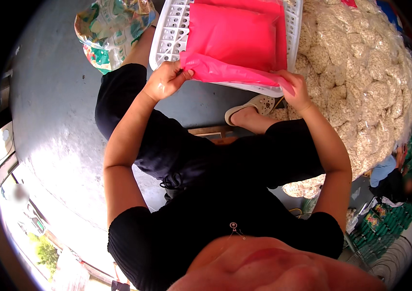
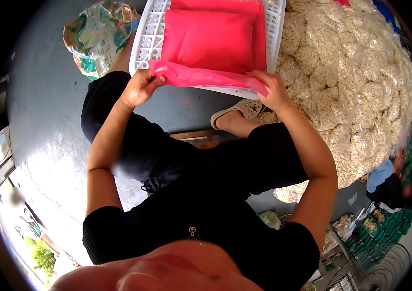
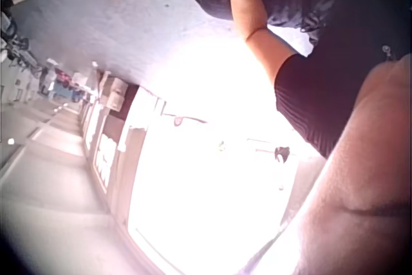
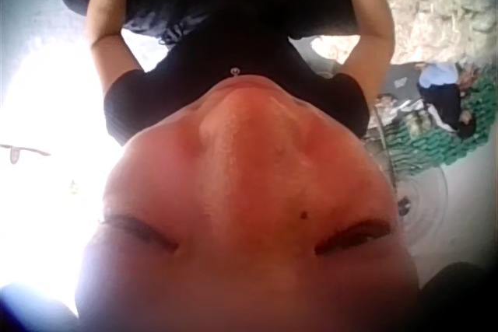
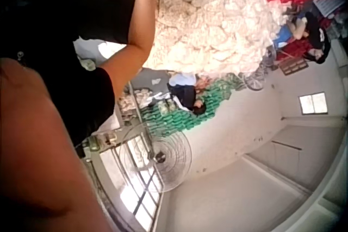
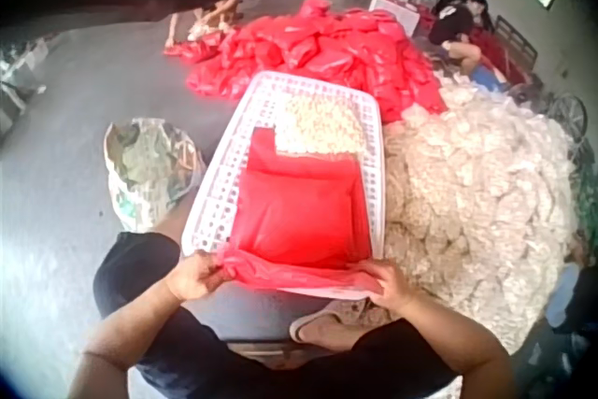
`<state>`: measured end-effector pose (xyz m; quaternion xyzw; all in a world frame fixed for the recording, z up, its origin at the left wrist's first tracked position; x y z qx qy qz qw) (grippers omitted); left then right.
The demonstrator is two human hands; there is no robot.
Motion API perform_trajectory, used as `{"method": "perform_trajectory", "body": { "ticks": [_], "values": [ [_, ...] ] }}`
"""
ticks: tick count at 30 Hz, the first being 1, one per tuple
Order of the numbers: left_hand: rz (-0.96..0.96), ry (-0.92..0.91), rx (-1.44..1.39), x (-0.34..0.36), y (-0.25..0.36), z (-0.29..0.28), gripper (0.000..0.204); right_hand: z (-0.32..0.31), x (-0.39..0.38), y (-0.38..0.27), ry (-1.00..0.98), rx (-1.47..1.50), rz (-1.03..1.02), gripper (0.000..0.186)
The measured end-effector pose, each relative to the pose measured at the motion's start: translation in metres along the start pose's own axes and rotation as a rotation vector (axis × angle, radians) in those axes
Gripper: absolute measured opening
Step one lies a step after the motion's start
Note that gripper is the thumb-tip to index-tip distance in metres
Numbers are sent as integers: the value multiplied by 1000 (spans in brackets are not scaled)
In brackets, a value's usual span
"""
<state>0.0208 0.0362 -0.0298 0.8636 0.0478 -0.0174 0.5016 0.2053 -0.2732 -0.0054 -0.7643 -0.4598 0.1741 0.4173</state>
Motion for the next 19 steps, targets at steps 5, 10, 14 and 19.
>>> {"method": "perform_trajectory", "body": {
  "ticks": [5,10,14,19],
  "values": [
    [-16,163,-389,22,13,-8,22,-3,30,16,289,449,212,26],
    [-66,447,-294,41,3,-10,27,10,56,7,496,431,405,36],
    [-257,501,-12,58,-9,-13,39,11,67,32,500,260,455,39],
    [-248,458,599,73,12,-30,47,9,73,61,505,105,449,44]
  ]
}}
Point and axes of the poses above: each hand's wrist, its own x-axis towards the middle knuckle, its own z-axis out of the palm, y = z × x, the point moved 3 cm from there along x, towards the middle knuckle, and after that the axes turned 5 degrees about x, right-handed, at the moved point
